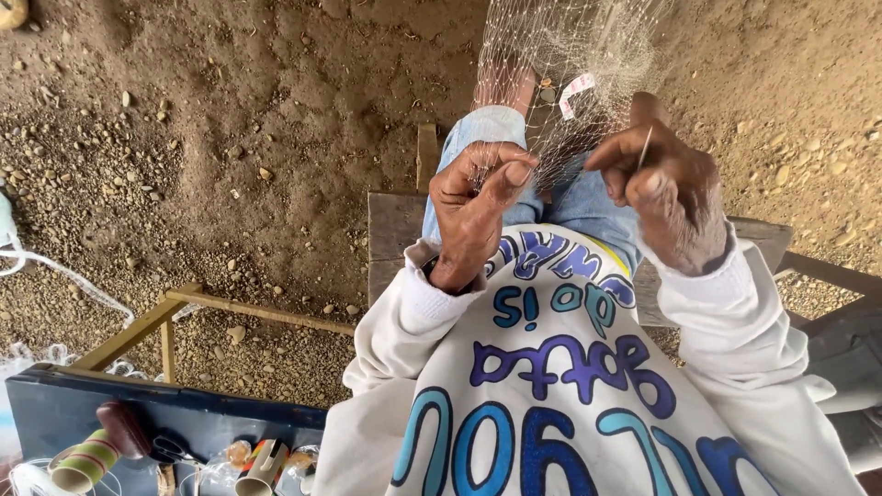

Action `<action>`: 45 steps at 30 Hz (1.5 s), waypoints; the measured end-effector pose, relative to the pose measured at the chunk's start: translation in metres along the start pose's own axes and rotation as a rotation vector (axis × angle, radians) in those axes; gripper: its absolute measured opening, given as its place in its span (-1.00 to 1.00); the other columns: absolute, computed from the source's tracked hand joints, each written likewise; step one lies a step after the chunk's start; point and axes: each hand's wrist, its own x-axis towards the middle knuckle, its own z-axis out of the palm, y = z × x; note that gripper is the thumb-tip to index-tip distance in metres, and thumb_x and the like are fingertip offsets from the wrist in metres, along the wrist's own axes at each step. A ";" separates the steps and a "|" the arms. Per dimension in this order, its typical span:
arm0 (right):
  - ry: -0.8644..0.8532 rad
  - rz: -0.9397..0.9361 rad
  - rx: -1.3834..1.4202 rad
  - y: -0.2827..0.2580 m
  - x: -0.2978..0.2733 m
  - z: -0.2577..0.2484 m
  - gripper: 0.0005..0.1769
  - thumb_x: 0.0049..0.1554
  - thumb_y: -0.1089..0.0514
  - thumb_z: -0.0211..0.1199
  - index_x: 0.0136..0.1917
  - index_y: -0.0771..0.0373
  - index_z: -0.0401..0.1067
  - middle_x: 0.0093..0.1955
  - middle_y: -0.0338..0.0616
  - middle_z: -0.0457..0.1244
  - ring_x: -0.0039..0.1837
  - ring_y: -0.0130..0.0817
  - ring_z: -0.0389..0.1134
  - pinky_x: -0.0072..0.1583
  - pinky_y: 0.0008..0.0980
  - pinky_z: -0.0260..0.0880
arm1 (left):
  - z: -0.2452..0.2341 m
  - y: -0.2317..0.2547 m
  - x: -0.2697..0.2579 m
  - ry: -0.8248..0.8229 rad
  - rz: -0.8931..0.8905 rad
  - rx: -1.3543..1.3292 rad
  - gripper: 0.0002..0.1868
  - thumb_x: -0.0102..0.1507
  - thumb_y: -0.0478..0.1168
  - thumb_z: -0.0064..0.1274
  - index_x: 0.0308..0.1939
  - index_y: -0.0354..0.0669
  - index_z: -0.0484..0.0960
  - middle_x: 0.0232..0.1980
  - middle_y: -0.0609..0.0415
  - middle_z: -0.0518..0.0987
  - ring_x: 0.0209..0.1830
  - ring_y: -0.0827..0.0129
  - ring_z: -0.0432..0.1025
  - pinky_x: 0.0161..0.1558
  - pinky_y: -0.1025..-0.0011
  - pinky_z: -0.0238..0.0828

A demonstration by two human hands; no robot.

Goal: Repairing a fine-mesh fishing net by weaving and knotting using a small net-repair needle.

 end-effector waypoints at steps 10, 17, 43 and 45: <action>1.246 -0.373 -0.177 0.001 0.041 0.102 -0.74 0.09 -0.04 0.06 -0.16 0.19 0.20 -0.57 -0.33 0.01 -0.54 -0.61 0.01 -0.28 -0.50 0.36 | -0.011 -0.002 -0.005 -0.162 -0.123 -0.392 -0.86 0.15 -0.31 -0.14 -0.36 -0.39 0.38 -0.73 0.25 0.08 -0.71 0.62 0.00 -0.52 0.62 0.13; 1.225 -0.329 0.103 0.039 0.042 0.090 -0.79 0.06 -0.07 0.10 -0.19 0.05 0.19 -0.47 -0.46 0.00 -0.51 -0.72 -0.02 -0.28 -0.64 0.24 | -0.021 0.002 -0.007 -0.252 -0.185 -0.497 -0.90 0.21 -0.29 -0.24 -0.29 -0.28 0.32 -0.48 -0.03 0.34 -0.69 0.51 0.23 -0.61 0.60 0.22; 1.353 -0.759 1.009 0.044 -0.044 0.107 -0.65 0.02 0.10 0.22 -0.56 0.02 0.26 -0.67 -0.53 0.02 -0.64 -0.72 -0.04 -0.27 -0.70 0.17 | -0.008 -0.097 0.012 -0.114 -0.217 -0.084 -0.88 0.22 -0.27 -0.12 -0.27 -0.28 0.41 -0.44 -0.10 0.45 -0.52 0.44 0.34 -0.49 0.59 0.32; 1.211 -0.691 1.036 0.054 -0.055 0.099 -0.86 0.00 0.14 0.14 -0.36 0.17 0.37 -0.36 -0.33 0.29 -0.61 -0.74 -0.01 -0.26 -0.70 0.15 | -0.005 -0.103 0.012 -0.090 -0.150 0.048 -0.88 0.21 -0.28 -0.09 -0.31 -0.30 0.44 -0.37 -0.11 0.47 -0.38 0.43 0.35 -0.30 0.54 0.33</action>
